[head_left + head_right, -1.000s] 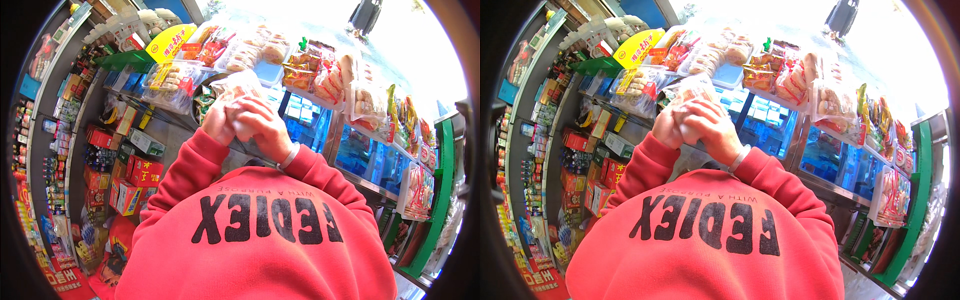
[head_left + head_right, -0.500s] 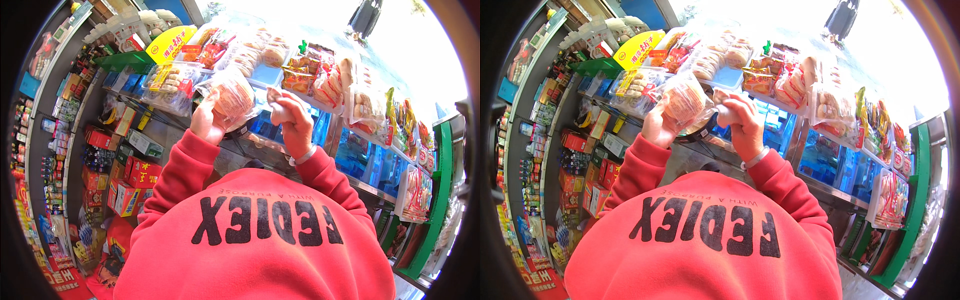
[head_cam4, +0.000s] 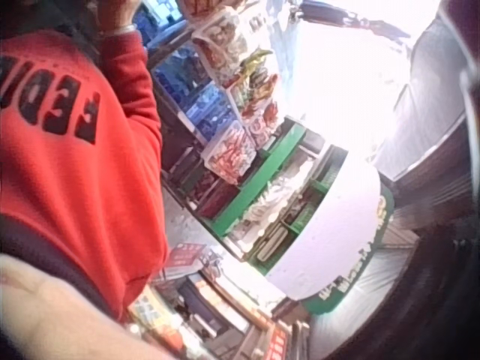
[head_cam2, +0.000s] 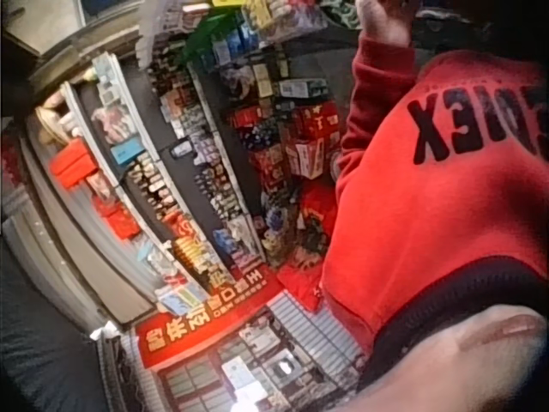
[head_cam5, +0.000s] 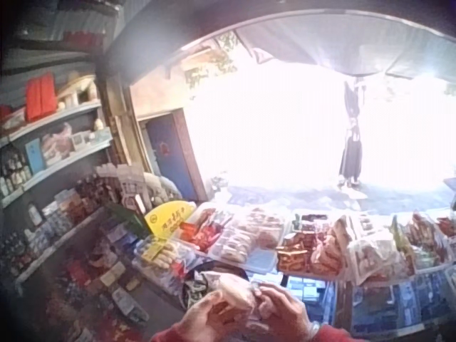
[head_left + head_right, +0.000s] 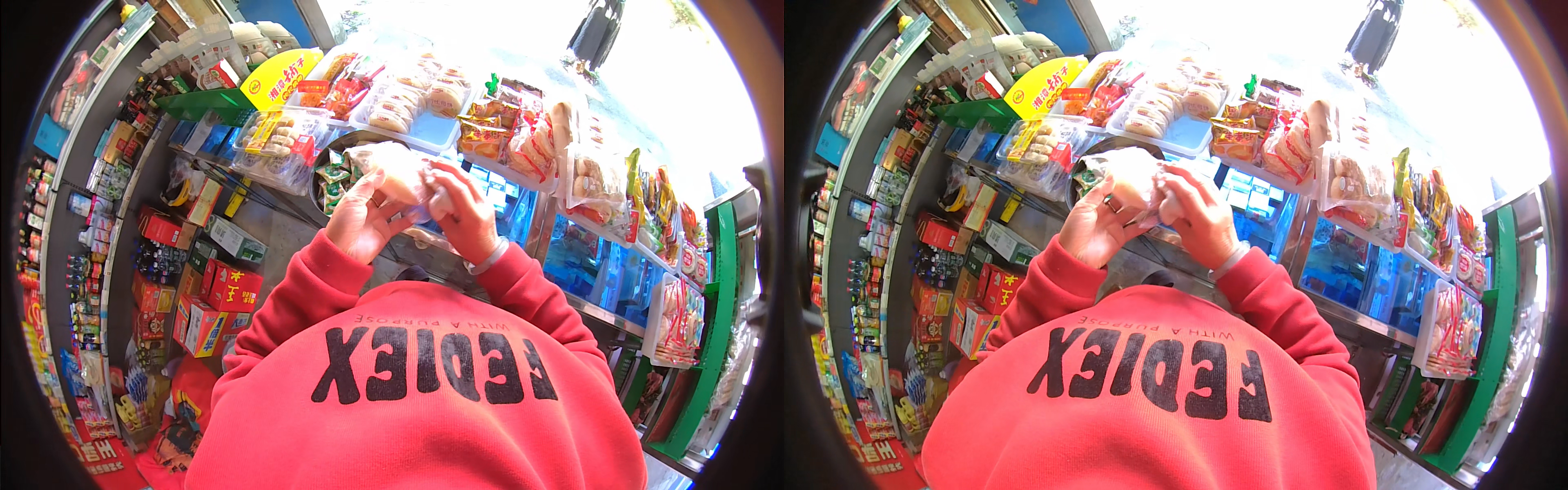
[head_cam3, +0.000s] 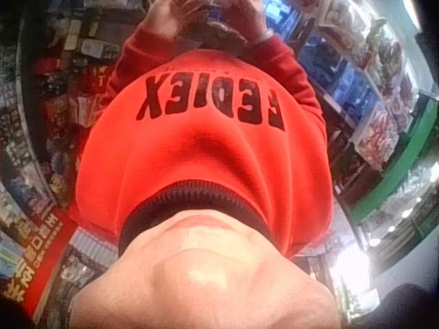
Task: The person repeatedly picks up individually wrapped bread rolls from a display tray, turns them over to inspect the packaging, and places them back in the same tray. The action is repetitive and does not result in a visible final arrangement or destination change.
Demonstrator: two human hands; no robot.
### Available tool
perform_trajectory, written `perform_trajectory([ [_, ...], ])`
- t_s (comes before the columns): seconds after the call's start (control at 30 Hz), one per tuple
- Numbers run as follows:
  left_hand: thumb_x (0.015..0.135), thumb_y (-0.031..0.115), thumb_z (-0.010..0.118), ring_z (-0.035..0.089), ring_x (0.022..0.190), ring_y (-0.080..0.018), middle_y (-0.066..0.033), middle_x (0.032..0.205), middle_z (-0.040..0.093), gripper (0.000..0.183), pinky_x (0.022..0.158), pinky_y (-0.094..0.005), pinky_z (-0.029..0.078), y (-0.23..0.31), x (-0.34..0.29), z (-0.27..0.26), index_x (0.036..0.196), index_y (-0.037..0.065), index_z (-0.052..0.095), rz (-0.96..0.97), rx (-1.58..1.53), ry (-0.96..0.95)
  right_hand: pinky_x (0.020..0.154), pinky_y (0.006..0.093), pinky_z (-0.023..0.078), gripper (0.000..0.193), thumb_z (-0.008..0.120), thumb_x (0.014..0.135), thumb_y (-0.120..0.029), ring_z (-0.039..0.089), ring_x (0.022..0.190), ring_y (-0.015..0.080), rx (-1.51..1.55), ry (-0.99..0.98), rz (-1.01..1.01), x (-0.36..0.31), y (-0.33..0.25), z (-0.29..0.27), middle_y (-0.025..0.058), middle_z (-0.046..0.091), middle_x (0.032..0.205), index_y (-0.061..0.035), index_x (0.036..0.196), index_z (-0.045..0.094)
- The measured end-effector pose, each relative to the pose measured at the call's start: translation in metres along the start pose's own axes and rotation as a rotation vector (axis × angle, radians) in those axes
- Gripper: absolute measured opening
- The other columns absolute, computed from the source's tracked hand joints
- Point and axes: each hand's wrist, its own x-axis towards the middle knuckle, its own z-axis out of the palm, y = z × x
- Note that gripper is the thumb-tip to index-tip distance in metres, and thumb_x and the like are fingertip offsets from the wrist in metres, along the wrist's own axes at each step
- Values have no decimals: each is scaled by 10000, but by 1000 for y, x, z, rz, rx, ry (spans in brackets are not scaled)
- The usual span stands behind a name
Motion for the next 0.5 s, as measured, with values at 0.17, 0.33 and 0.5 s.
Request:
perform_trajectory([
  [0.17, 892, 368, 754, 597, 1184, -198, -66, 1301, 616, 578, 883, -396, 514, 4, -1, -27, 1346, 110, 505, 244, 371, 49, 449, 216, 437, 332, 679, 912, -20, 596, 579, 82, 714, 98, 744, 6, -6, -25, 32, 658, 836, -56, 1224, 572],
  [0.33, 839, 427, 800, 544, 1245, -167, -61, 1350, 569, 784, 984, -363, 453, 13, 5, -34, 1434, 79, 426, 347, 480, -36, 391, 210, 370, 187, 695, 904, -18, 527, 467, 74, 1196, 87, 865, 0, 11, -37, 27, 632, 748, -45, 1048, 580],
  [0.5, 858, 342, 787, 584, 1228, -220, -97, 1369, 560, 766, 1007, -405, 506, 22, 5, -17, 1459, 54, 411, 109, 406, -437, 370, 208, 252, 193, 650, 943, -26, 366, 367, 39, 1154, -31, 825, 0, 11, -34, -6, 532, 579, -82, 821, 511],
])
